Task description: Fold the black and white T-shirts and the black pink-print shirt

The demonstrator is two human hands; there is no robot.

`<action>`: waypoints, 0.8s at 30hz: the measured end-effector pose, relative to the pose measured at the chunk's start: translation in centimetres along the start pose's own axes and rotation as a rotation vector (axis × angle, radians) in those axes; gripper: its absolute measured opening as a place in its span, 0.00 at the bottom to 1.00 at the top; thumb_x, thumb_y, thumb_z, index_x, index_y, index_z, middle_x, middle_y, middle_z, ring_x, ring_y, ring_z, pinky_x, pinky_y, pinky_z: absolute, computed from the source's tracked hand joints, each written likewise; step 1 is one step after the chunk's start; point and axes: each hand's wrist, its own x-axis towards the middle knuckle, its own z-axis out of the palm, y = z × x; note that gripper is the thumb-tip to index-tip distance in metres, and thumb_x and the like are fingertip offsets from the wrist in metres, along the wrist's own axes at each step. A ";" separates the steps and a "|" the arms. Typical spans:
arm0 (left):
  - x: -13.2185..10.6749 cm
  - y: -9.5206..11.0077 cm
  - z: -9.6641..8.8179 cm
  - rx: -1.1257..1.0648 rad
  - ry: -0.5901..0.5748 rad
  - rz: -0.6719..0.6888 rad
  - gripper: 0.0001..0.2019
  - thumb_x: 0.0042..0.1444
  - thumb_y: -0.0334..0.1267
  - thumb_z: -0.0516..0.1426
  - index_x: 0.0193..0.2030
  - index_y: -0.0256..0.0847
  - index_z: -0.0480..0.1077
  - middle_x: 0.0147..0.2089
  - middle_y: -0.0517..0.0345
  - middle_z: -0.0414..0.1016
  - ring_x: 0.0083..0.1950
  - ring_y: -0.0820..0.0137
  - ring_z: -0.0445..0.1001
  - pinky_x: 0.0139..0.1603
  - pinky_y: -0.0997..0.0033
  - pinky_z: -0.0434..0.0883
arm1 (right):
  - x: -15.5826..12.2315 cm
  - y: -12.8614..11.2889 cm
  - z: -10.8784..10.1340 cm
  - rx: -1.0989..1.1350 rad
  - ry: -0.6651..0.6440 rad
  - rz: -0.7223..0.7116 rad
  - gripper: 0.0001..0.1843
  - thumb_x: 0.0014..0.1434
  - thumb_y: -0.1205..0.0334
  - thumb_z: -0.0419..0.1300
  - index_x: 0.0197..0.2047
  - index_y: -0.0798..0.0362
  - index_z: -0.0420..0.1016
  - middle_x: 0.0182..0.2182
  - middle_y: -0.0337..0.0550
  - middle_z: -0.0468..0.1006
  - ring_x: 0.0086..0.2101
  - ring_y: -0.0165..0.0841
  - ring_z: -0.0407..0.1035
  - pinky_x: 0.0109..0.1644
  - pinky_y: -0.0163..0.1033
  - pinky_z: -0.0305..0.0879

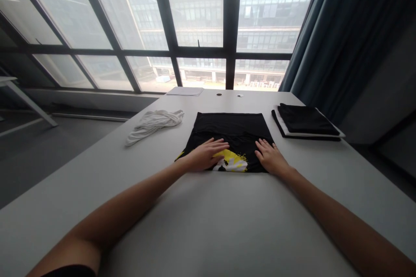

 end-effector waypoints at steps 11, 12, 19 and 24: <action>-8.8 -3.8 1.6 0.162 0.001 -0.252 0.27 0.72 0.52 0.42 0.75 0.52 0.50 0.76 0.56 0.48 0.77 0.60 0.45 0.74 0.50 0.46 | 0.0 2.4 -1.1 -0.057 0.112 0.042 0.26 0.69 0.63 0.44 0.66 0.58 0.66 0.68 0.56 0.61 0.68 0.46 0.51 0.69 0.64 0.46; -8.8 -3.6 1.4 0.157 0.003 -0.258 0.27 0.72 0.52 0.43 0.75 0.52 0.51 0.76 0.56 0.49 0.77 0.60 0.45 0.74 0.49 0.46 | -0.1 2.1 -1.6 -0.069 0.164 0.043 0.25 0.69 0.63 0.44 0.65 0.59 0.67 0.67 0.57 0.62 0.68 0.46 0.51 0.69 0.63 0.44; -8.3 -1.5 -0.4 0.031 -0.016 0.011 0.23 0.70 0.51 0.49 0.70 0.58 0.61 0.74 0.61 0.56 0.76 0.61 0.49 0.75 0.52 0.45 | -2.9 -6.0 -4.0 0.158 0.020 -0.559 0.29 0.71 0.54 0.48 0.72 0.48 0.57 0.72 0.43 0.53 0.71 0.39 0.45 0.73 0.51 0.41; -8.2 -0.9 -1.1 -0.090 -0.071 0.113 0.21 0.69 0.48 0.52 0.67 0.57 0.66 0.72 0.59 0.59 0.74 0.60 0.54 0.75 0.53 0.50 | -4.4 -7.8 -4.5 0.286 -0.153 -0.628 0.25 0.67 0.50 0.55 0.66 0.43 0.68 0.66 0.38 0.66 0.66 0.37 0.58 0.69 0.43 0.54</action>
